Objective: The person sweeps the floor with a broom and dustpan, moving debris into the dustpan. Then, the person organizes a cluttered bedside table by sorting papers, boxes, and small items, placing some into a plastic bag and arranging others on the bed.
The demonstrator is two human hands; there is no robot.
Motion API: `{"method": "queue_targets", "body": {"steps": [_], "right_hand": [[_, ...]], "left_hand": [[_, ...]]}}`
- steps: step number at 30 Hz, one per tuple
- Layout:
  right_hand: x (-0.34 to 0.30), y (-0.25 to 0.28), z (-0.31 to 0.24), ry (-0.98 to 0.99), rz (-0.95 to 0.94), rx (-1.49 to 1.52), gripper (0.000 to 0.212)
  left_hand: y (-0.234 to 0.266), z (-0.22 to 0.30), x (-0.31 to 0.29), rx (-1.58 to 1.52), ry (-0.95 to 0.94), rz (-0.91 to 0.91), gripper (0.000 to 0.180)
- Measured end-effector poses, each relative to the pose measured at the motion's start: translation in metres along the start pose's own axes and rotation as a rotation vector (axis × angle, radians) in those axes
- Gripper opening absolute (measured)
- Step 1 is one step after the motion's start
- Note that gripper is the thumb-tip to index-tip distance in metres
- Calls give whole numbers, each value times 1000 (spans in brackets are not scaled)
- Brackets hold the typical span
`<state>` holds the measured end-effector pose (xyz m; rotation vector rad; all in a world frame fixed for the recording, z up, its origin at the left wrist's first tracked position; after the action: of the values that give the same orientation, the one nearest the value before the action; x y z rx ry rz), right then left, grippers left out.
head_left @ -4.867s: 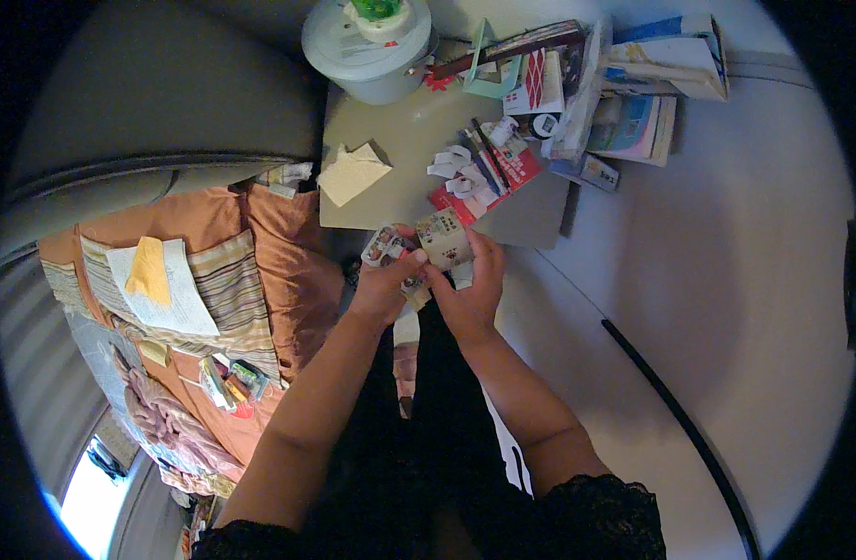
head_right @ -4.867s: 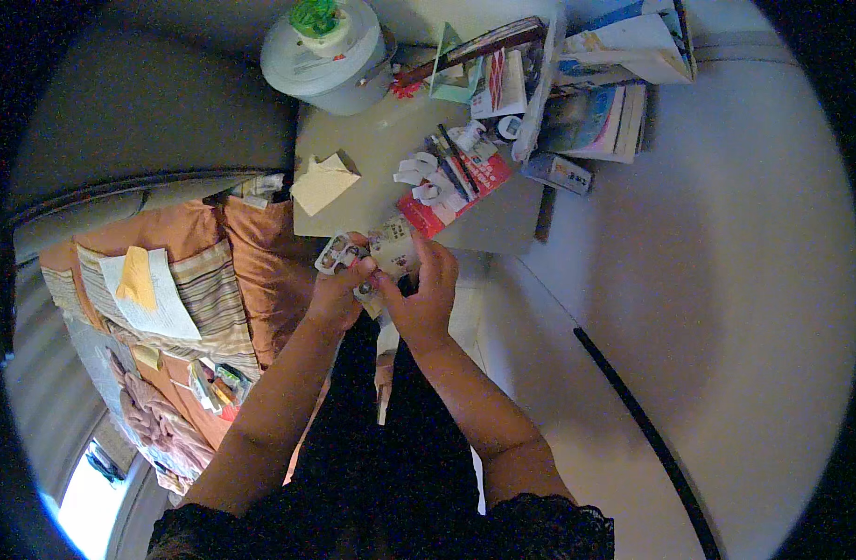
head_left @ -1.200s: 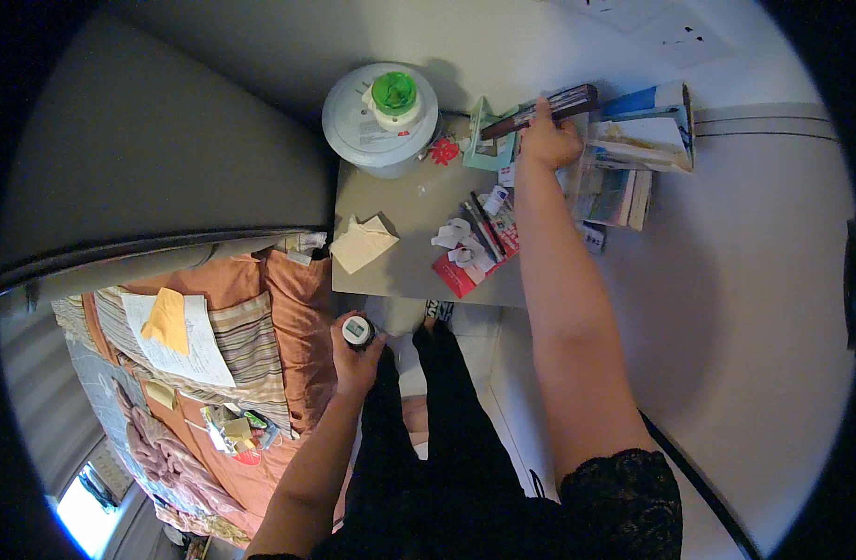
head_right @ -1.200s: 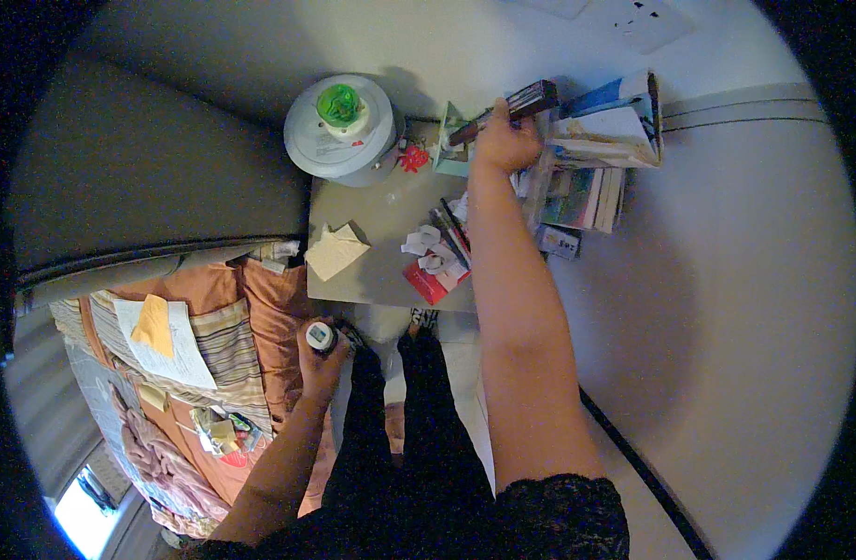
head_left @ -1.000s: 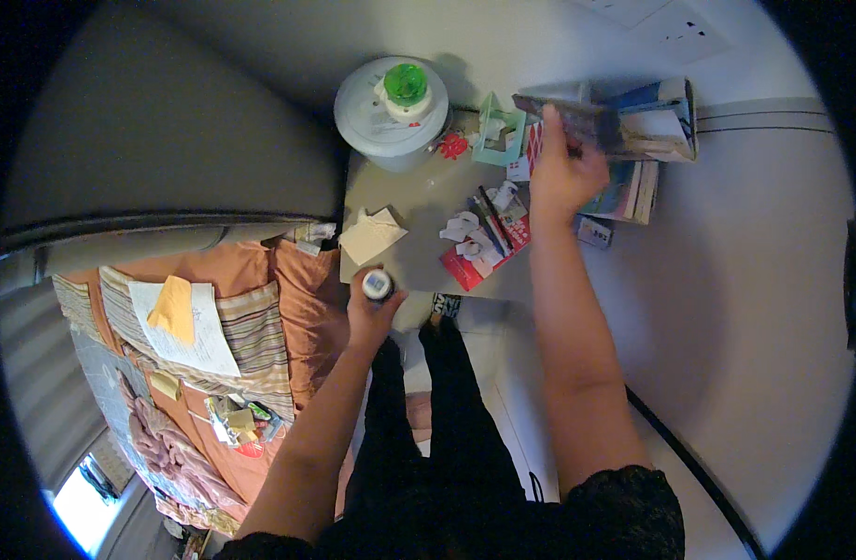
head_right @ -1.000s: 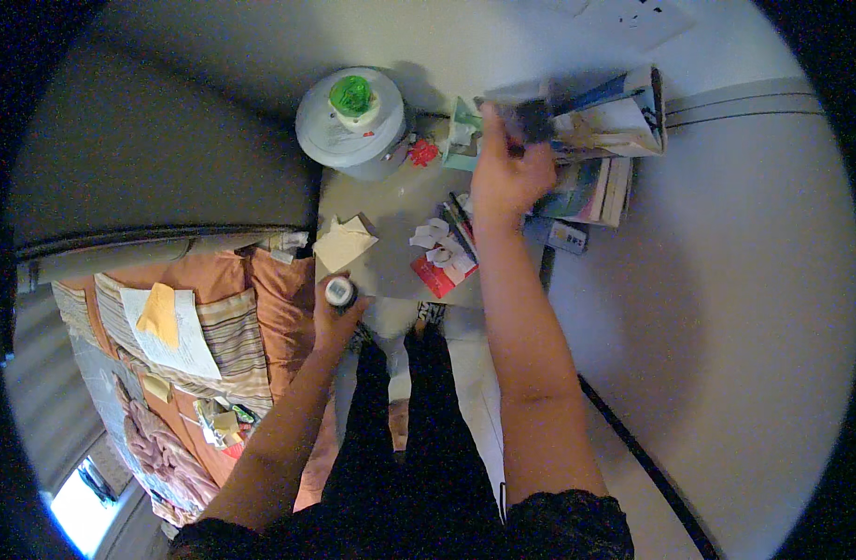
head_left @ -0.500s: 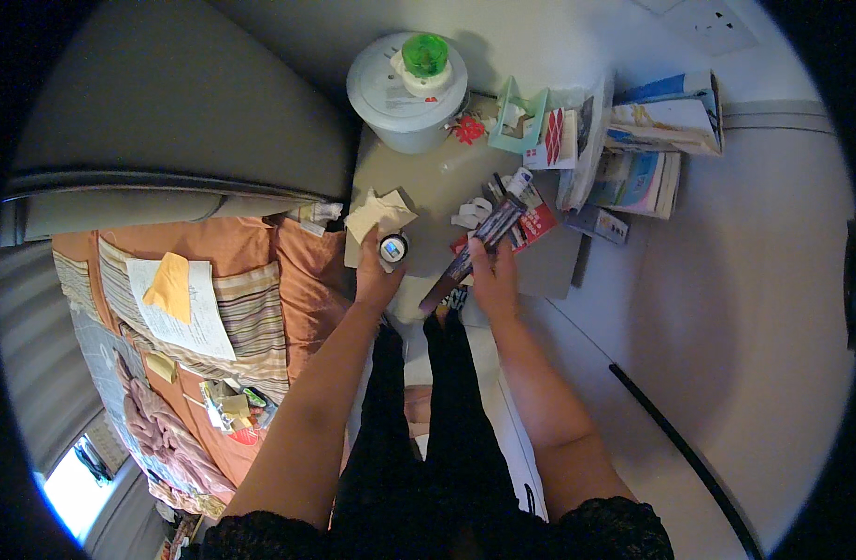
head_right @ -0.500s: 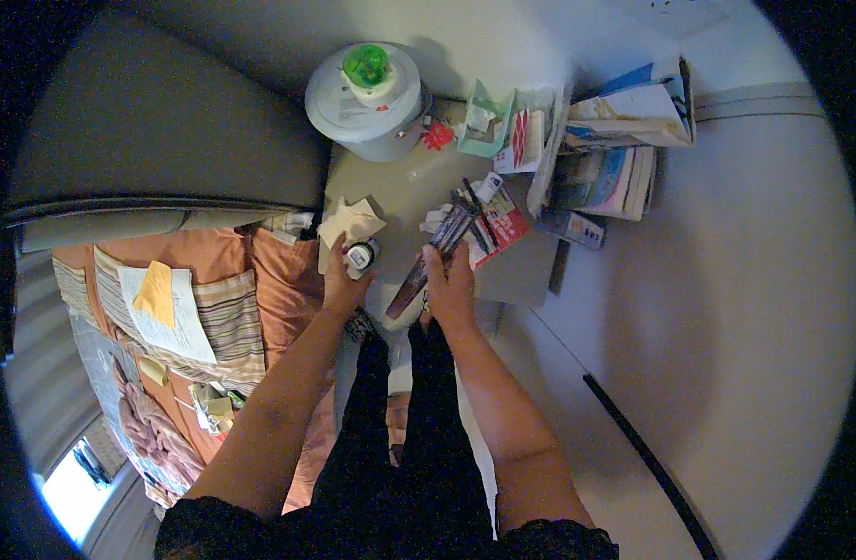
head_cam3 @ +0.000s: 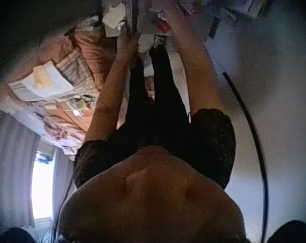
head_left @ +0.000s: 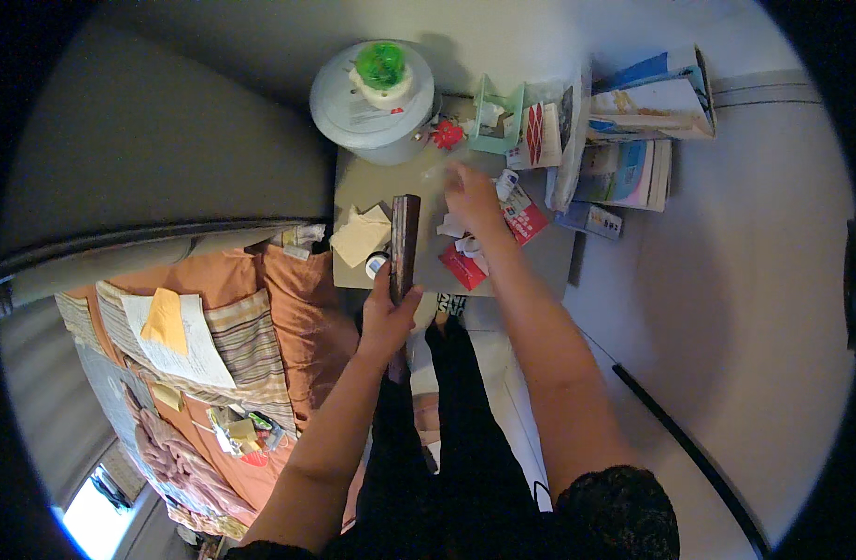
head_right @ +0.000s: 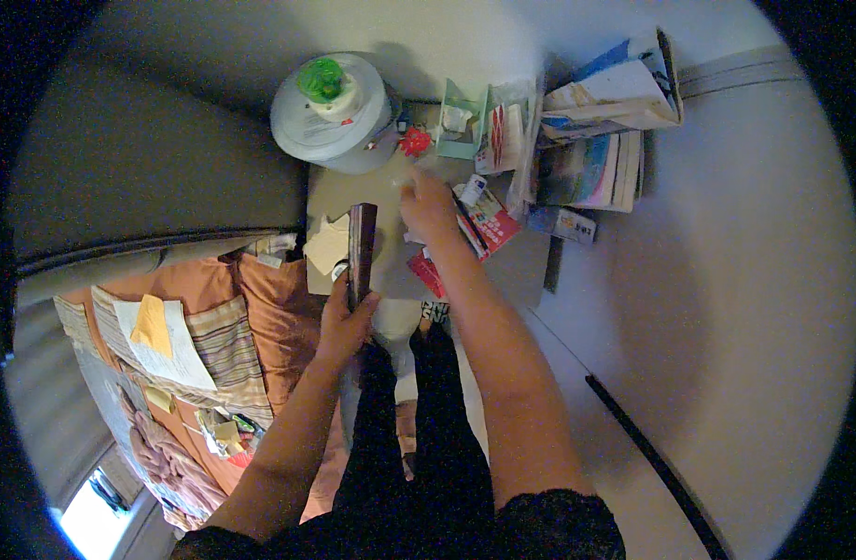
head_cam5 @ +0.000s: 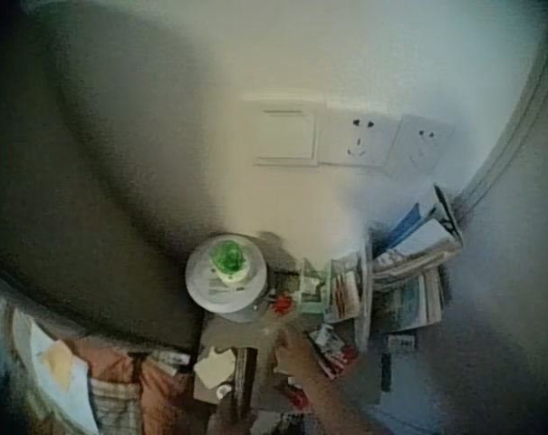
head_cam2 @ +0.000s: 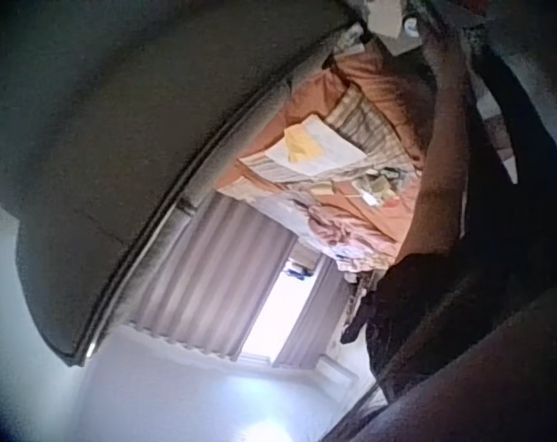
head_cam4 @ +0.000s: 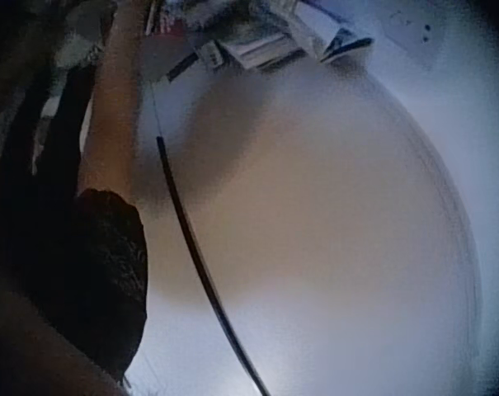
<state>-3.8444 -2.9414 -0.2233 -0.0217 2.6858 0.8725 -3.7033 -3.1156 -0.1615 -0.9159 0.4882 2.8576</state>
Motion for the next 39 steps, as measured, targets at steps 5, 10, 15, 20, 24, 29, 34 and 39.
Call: {"method": "queue_targets", "body": {"steps": [5,10,15,20,24,29,34,39], "right_hand": [[93,-14,4,-36,18,-304,60],[81,-34,14,-47,-121,-562,64],[37,-32,-2,-156,-169,-501,61],[106,-19,-8,-39,66,-443,55],[108,-19,-3,-157,-38,-352,58],[8,-35,13,-144,-166,-546,58],[6,37,-6,-245,-66,-327,63],[72,50,7,-22,288,-140,73]], "left_hand": [[12,0,-4,0,-75,5,56],[17,-2,-18,-31,41,-11,53],[20,-8,-23,-16,29,38,50],[17,7,-21,-187,108,27,46],[21,6,-21,-263,186,62,42],[27,4,-26,-302,177,45,41],[33,1,-29,-214,86,58,39],[30,0,-26,-243,153,45,44]]}}
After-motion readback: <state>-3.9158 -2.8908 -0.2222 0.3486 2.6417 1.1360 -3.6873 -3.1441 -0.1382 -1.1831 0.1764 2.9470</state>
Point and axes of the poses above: each hand's wrist, its own x-axis towards the middle knuckle, its own y-axis out of the back of the hand, z = x × y, the point moved 5 cm from there along x, towards the middle knuckle, and after that the axes turned 3 degrees about x, right-handed, at the moved point
